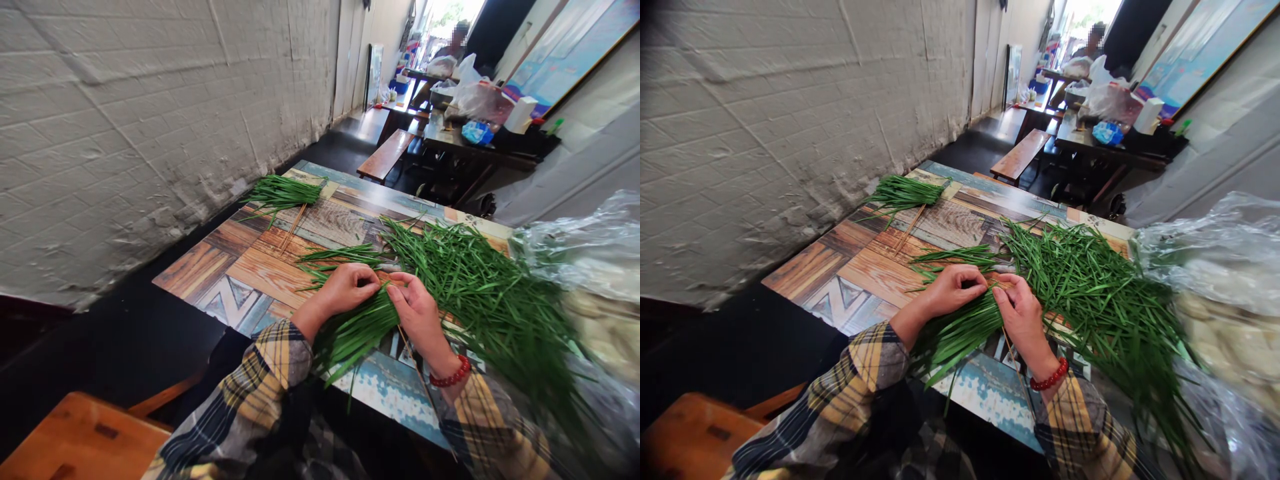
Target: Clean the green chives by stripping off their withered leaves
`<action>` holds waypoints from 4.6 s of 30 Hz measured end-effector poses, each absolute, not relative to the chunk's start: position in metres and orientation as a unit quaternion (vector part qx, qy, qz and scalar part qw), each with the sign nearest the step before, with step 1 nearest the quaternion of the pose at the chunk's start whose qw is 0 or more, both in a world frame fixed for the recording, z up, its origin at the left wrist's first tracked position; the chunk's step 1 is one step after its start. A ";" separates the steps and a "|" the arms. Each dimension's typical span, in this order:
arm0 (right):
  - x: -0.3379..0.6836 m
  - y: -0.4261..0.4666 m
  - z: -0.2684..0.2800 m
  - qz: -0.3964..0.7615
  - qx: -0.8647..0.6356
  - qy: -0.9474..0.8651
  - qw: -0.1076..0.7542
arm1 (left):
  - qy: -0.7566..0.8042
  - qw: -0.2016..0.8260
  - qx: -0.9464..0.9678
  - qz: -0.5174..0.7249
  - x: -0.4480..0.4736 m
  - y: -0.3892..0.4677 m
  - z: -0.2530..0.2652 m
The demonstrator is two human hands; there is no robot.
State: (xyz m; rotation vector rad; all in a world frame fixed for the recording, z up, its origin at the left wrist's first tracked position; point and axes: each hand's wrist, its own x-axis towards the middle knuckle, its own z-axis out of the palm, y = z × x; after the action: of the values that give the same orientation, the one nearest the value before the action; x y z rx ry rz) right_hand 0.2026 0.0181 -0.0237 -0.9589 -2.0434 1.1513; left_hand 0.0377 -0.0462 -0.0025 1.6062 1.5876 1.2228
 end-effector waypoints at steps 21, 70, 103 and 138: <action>0.206 0.017 -0.022 0.471 -0.339 -0.758 0.296 | 0.620 0.192 0.689 0.322 0.032 -0.046 -0.005; 0.201 0.017 -0.025 0.435 -0.359 -0.783 0.263 | 0.683 0.211 0.540 0.443 0.024 -0.037 -0.010; 0.201 0.020 -0.027 0.439 -0.375 -0.768 0.277 | 0.636 0.260 0.585 0.431 0.029 -0.040 -0.009; 0.201 0.020 -0.028 0.460 -0.354 -0.766 0.277 | 0.642 0.229 0.599 0.420 0.031 -0.039 -0.010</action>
State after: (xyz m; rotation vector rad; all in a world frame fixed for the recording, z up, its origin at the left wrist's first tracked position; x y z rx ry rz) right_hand 0.2011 0.0197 -0.0283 -0.9502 -2.0579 1.2348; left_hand 0.0314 -0.0394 -0.0099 1.6481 1.7682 1.1561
